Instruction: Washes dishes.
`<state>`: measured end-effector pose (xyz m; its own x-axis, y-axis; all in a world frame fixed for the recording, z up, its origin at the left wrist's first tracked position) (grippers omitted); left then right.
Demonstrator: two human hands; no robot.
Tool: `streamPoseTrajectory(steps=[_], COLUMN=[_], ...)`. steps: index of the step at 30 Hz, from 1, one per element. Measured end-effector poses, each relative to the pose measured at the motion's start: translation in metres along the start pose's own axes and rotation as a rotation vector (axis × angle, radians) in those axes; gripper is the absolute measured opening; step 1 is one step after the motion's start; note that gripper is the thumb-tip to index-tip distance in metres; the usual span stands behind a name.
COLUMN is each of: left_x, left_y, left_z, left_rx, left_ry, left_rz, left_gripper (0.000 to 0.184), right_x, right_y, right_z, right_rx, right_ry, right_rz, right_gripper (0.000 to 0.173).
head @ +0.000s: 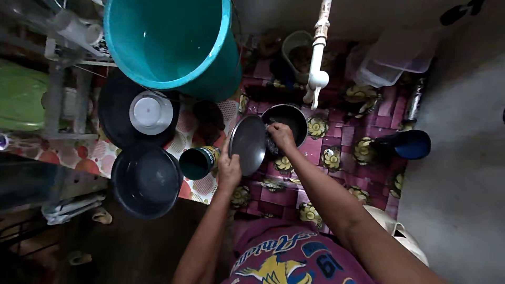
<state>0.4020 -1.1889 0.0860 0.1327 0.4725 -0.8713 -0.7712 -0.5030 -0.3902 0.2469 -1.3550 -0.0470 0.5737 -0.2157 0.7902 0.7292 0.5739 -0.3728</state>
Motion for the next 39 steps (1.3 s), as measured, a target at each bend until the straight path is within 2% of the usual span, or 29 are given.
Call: streamPoseTrajectory(steps=[3, 5, 9, 11, 12, 13, 14, 16, 18, 19, 21, 23, 24, 26, 27, 28, 30, 31, 33, 35, 37, 39], left_x=[0.000, 0.000, 0.004, 0.009, 0.011, 0.014, 0.016, 0.018, 0.022, 0.022, 0.021, 0.022, 0.024, 0.029, 0.033, 0.037, 0.044, 0.046, 0.050, 0.052, 0.054, 0.057], left_y=[0.002, 0.009, 0.022, 0.016, 0.009, 0.000, -0.008, -0.018, -0.023, -0.024, -0.026, -0.027, -0.025, -0.026, -0.025, -0.024, -0.019, -0.018, -0.017, -0.015, -0.010, -0.006], left_z=[-0.005, -0.007, -0.011, -0.013, -0.013, -0.012, -0.011, -0.009, -0.002, 0.000, 0.002, 0.006, 0.006, 0.005, 0.004, 0.003, 0.001, 0.000, -0.003, -0.008, -0.015, -0.019], left_rx=[-0.037, 0.007, 0.087, 0.070, 0.045, 0.020, -0.006, -0.048, -0.075, -0.092, -0.125, -0.134, -0.134, -0.148, -0.155, -0.158, -0.153, -0.152, -0.160, -0.170, -0.176, -0.195], left_ry=[0.013, -0.012, -0.051, -0.063, -0.071, -0.085, -0.100, -0.132, -0.169, -0.191, -0.225, -0.246, -0.250, -0.259, -0.269, -0.283, -0.309, -0.316, -0.340, -0.353, -0.350, -0.354], left_rz=[0.037, -0.007, -0.034, -0.020, -0.023, -0.030, -0.034, 0.007, 0.082, 0.139, 0.235, 0.269, 0.285, 0.329, 0.355, 0.380, 0.418, 0.433, 0.457, 0.458, 0.457, 0.451], left_gripper=[0.060, 0.059, 0.059, 0.059, 0.058, 0.059, 0.059, 0.061, 0.063, 0.063, 0.065, 0.067, 0.067, 0.066, 0.065, 0.066, 0.066, 0.064, 0.057, 0.050, 0.046, 0.044], right_x=[-0.016, 0.006, 0.099, 0.119, 0.115, 0.101, 0.078, 0.010, -0.051, -0.064, -0.062, -0.056, -0.055, -0.054, -0.052, -0.049, -0.049, -0.051, -0.062, -0.080, -0.078, -0.038], right_y=[-0.003, -0.016, -0.024, -0.015, -0.012, -0.011, -0.012, -0.016, -0.018, -0.012, 0.026, 0.058, 0.051, 0.024, 0.024, 0.035, 0.055, 0.049, 0.022, 0.018, 0.010, -0.020], right_z=[0.004, 0.000, 0.011, 0.022, 0.022, 0.017, 0.005, -0.030, -0.047, -0.049, -0.048, -0.043, -0.047, -0.058, -0.057, -0.053, -0.047, -0.050, -0.054, -0.051, -0.050, -0.044], right_rx=[-0.034, -0.115, -0.235, -0.255, -0.245, -0.238, -0.216, -0.094, -0.097, -0.094, 0.090, 0.260, 0.224, 0.024, 0.004, 0.072, 0.222, 0.194, 0.044, 0.080, 0.142, 0.077], right_ry=[0.061, -0.009, -0.351, -0.532, -0.571, -0.541, -0.424, -0.041, 0.196, 0.209, 0.064, -0.185, -0.241, -0.125, -0.070, -0.099, -0.269, -0.282, -0.068, 0.134, 0.165, 0.070], right_rz=[-0.090, -0.122, -0.039, -0.037, -0.011, 0.058, 0.162, 0.351, 0.410, 0.445, 0.591, 0.749, 0.756, 0.643, 0.625, 0.654, 0.777, 0.776, 0.686, 0.634, 0.469, 0.255], right_gripper=[0.028, 0.028, 0.026, 0.023, 0.022, 0.023, 0.024, 0.032, 0.043, 0.051, 0.068, 0.055, 0.049, 0.047, 0.049, 0.051, 0.043, 0.042, 0.046, 0.049, 0.039, 0.032])
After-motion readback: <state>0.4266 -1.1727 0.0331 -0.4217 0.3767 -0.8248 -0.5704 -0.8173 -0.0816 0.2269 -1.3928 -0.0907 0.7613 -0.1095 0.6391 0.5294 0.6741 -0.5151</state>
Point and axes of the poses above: each hand's wrist, its own z-axis away from the middle knuckle, its own y-axis out of the palm, x = y × z, the point moved 10 cm from there along -z, towards the middle knuckle
